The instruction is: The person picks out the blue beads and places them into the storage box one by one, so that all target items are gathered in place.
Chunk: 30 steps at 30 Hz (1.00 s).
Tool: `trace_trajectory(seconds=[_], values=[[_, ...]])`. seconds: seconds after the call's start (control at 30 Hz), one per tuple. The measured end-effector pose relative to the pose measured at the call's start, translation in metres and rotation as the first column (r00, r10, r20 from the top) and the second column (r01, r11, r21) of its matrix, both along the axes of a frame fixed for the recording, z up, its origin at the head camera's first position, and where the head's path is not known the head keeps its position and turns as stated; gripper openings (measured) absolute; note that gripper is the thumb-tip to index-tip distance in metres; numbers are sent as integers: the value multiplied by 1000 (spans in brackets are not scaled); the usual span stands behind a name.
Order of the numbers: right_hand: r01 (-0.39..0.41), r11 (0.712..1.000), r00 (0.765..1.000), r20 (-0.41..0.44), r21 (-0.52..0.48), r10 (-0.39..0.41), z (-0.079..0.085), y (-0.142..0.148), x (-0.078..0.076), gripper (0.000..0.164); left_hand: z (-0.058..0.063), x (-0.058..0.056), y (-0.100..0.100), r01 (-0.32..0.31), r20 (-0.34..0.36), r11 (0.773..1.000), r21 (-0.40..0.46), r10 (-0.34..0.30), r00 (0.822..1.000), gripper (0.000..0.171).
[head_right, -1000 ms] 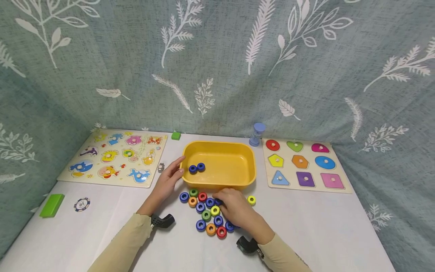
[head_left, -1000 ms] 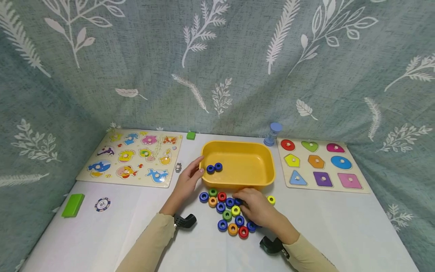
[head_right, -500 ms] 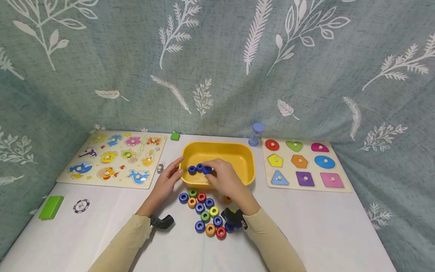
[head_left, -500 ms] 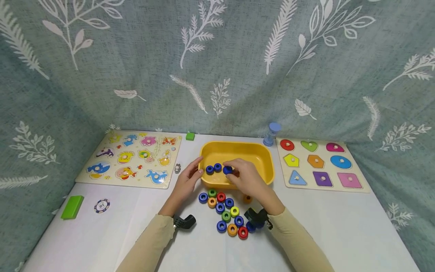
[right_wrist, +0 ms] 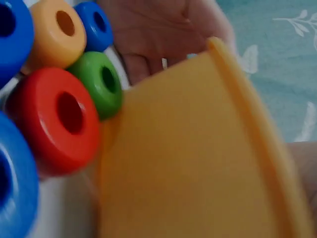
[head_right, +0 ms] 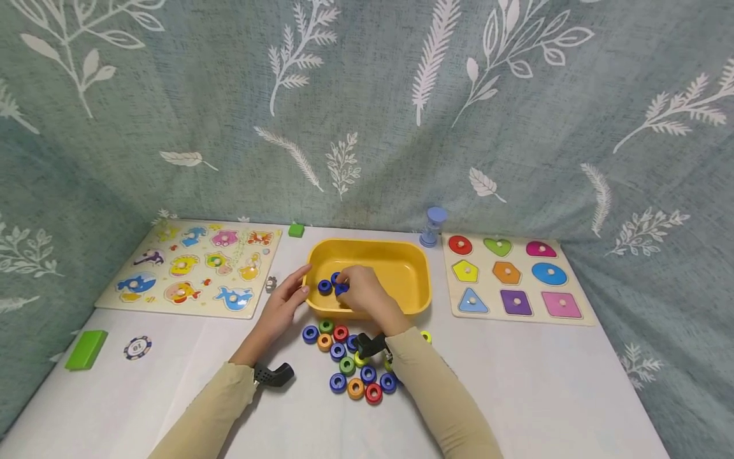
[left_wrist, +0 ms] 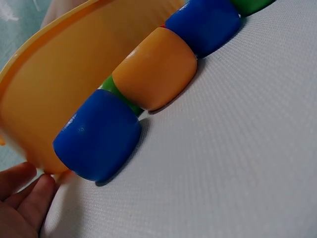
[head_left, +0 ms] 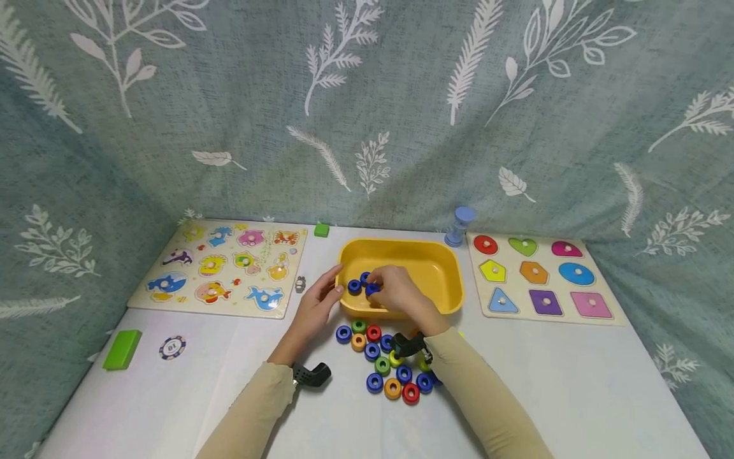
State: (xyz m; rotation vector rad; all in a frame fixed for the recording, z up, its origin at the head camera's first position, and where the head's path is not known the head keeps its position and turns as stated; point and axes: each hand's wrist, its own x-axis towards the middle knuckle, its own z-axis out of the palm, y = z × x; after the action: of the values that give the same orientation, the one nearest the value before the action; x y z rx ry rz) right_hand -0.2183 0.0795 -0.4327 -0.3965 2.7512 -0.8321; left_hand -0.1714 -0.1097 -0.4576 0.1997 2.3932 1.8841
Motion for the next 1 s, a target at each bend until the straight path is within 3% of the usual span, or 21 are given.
trace_trajectory(seconds=[0.37,0.47,0.6,0.7,0.8,0.9,1.0], values=[[80,996,997,-14,-50,-81,-8,-6,-7,24,0,2,2,19,-10,1000,8,-19,1000,48],[118,992,987,-101,-45,-123,-2,-4,3,23,0,2,2,16,-14,1000,10,-16,1000,48],[79,988,948,-297,-134,-116,14,6,34,14,-1,1,2,13,-22,1000,9,-13,1000,48],[-28,986,942,-335,-165,-30,22,19,65,8,-1,0,3,25,-30,1000,11,-24,999,48],[-115,989,962,-258,-97,86,22,29,89,8,-1,0,3,26,-38,1000,7,-26,999,48],[-192,981,963,-192,-10,186,15,34,99,17,-1,0,2,11,-42,1000,14,-11,999,48],[-220,975,956,-191,40,224,5,37,101,23,-3,1,1,5,-37,1000,22,-5,999,48]])
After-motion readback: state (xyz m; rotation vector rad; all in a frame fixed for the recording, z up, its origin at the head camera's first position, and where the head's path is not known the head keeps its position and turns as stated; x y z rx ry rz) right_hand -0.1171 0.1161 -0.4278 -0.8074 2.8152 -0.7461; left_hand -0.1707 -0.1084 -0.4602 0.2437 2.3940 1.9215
